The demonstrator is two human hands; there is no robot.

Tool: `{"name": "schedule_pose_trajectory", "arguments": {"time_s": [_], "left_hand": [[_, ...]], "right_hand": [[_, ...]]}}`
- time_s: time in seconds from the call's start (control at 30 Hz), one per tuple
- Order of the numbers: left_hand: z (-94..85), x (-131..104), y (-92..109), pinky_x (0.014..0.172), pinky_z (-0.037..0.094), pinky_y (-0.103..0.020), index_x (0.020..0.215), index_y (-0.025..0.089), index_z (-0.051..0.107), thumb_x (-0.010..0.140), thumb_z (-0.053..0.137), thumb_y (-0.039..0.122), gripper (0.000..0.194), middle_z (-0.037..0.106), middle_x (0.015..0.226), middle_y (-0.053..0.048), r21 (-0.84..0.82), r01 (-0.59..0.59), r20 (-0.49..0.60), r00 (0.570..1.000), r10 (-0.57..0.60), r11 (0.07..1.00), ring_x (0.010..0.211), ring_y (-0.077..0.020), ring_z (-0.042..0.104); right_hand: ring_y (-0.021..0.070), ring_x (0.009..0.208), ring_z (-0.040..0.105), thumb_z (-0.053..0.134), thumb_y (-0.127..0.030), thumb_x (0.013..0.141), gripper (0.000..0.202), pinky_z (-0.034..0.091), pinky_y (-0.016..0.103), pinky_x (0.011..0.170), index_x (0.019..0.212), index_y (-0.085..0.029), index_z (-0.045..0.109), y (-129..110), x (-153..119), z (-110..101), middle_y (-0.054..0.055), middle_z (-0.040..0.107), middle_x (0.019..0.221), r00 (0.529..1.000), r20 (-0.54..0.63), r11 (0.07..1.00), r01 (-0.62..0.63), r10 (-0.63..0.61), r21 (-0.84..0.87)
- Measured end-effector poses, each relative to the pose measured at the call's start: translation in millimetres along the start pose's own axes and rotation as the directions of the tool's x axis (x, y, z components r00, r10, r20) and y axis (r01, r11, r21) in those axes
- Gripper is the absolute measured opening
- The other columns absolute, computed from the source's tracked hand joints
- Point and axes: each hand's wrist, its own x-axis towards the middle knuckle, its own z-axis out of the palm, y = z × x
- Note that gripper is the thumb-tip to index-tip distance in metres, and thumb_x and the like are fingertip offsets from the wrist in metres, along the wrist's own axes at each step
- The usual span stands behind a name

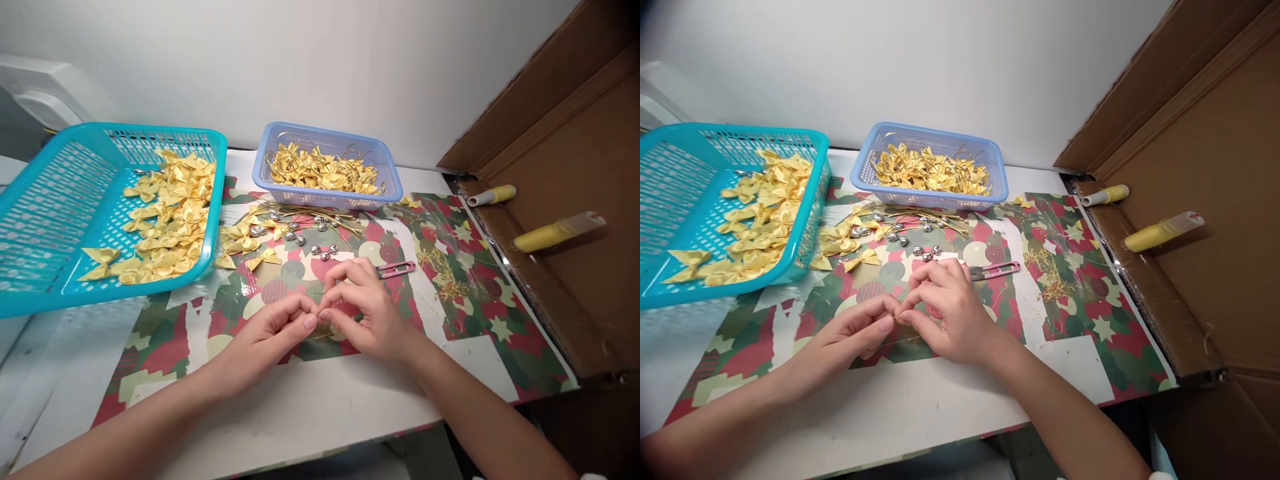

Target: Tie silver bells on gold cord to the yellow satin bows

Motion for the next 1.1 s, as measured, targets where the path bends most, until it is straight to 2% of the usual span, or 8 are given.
{"name": "schedule_pose_trajectory", "arguments": {"time_s": [0.1, 0.2, 0.33, 0.6, 0.7, 0.83, 0.97, 1.1], "left_hand": [[0.0, 0.9, -4.4, 0.046, 0.026, -0.019, 0.076, 0.019, 0.053, 0.09, 0.052, 0.05, 0.033, 0.035, 0.056, 0.007, -0.019, -0.009, -0.059, 0.998, 0.008, 1.0, 0.05, -0.0075, 0.032], [0.3, 1.7, -9.9, 0.043, 0.022, -0.018, 0.075, 0.019, 0.052, 0.087, 0.054, 0.052, 0.035, 0.031, 0.054, 0.008, -0.064, -0.008, -0.175, 0.985, -0.003, 0.998, 0.048, -0.0071, 0.025], [2.5, 1.1, -14.2, 0.043, 0.021, -0.018, 0.07, 0.019, 0.051, 0.085, 0.057, 0.052, 0.036, 0.029, 0.052, 0.008, -0.109, 0.005, -0.289, 0.957, -0.037, 0.994, 0.048, -0.0073, 0.023], [7.9, -0.6, -13.2, 0.043, 0.02, -0.017, 0.079, 0.019, 0.059, 0.081, 0.062, 0.053, 0.034, 0.029, 0.053, 0.008, -0.14, 0.023, -0.42, 0.904, -0.08, 0.99, 0.047, -0.0071, 0.023], [11.2, 0.2, -9.3, 0.042, 0.02, -0.017, 0.081, 0.018, 0.062, 0.08, 0.063, 0.052, 0.034, 0.031, 0.053, 0.007, -0.096, 0.016, -0.452, 0.89, -0.057, 0.995, 0.048, -0.0068, 0.026], [14.3, 0.3, -5.8, 0.042, 0.024, -0.018, 0.082, 0.018, 0.067, 0.079, 0.065, 0.05, 0.032, 0.036, 0.051, 0.006, -0.032, -0.009, -0.509, 0.861, -0.009, 0.999, 0.047, -0.0075, 0.031], [15.0, -0.5, -5.5, 0.042, 0.03, -0.018, 0.082, 0.017, 0.071, 0.077, 0.067, 0.047, 0.031, 0.039, 0.048, 0.005, 0.009, -0.024, -0.53, 0.848, 0.025, 1.0, 0.048, -0.0084, 0.035], [15.1, -0.4, -6.0, 0.043, 0.03, -0.018, 0.079, 0.017, 0.071, 0.077, 0.067, 0.044, 0.028, 0.038, 0.046, 0.006, 0.053, -0.046, -0.543, 0.837, 0.068, 0.998, 0.048, -0.0084, 0.036]], "right_hand": [[0.0203, 0.094, 0.049, 0.056, -0.018, 0.088, 0.012, 0.039, 0.038, 0.086, 0.078, -0.02, 0.063, 2.3, -1.1, -3.6, 0.005, 0.06, 0.093, 0.999, -0.035, 0.997, 0.011, -0.014, -0.075], [0.0215, 0.099, 0.05, 0.06, -0.021, 0.086, 0.005, 0.037, 0.039, 0.089, 0.082, -0.021, 0.064, 8.1, -1.7, -6.8, 0.005, 0.061, 0.1, 0.996, -0.053, 0.98, -0.08, 0.072, -0.182], [0.0253, 0.105, 0.048, 0.069, -0.027, 0.082, 0.009, 0.032, 0.043, 0.09, 0.088, -0.021, 0.066, 13.1, -0.3, -2.8, 0.006, 0.062, 0.11, 0.98, 0.052, 0.906, -0.156, 0.191, -0.392], [0.0261, 0.097, 0.047, 0.053, -0.015, 0.091, 0.013, 0.03, 0.044, 0.084, 0.081, -0.017, 0.061, 9.2, 5.5, 17.1, 0.01, 0.063, 0.098, 0.957, 0.155, 0.809, -0.115, 0.246, -0.577], [0.0251, 0.098, 0.046, 0.048, -0.013, 0.093, 0.014, 0.033, 0.043, 0.085, 0.083, -0.018, 0.056, 6.7, 4.7, 14.4, 0.009, 0.06, 0.1, 0.954, 0.139, 0.87, -0.176, 0.266, -0.46], [0.0196, 0.093, 0.049, 0.043, -0.015, 0.094, 0.015, 0.039, 0.035, 0.082, 0.081, -0.02, 0.049, -4.3, 5.1, 7.1, 0.005, 0.058, 0.094, 0.942, 0.143, 0.953, -0.297, 0.303, -0.059], [0.012, 0.067, 0.046, 0.043, -0.022, 0.095, 0.017, 0.038, 0.026, 0.062, 0.079, -0.019, 0.047, -14.0, 5.5, 7.5, -0.001, 0.051, 0.073, 0.866, 0.258, 0.817, -0.494, 0.429, 0.298], [0.0092, 0.061, 0.041, 0.047, -0.027, 0.093, 0.017, 0.034, 0.023, 0.055, 0.079, -0.019, 0.05, -14.5, 4.4, 12.0, -0.003, 0.048, 0.07, 0.816, 0.325, 0.679, -0.579, 0.478, 0.452]]}}
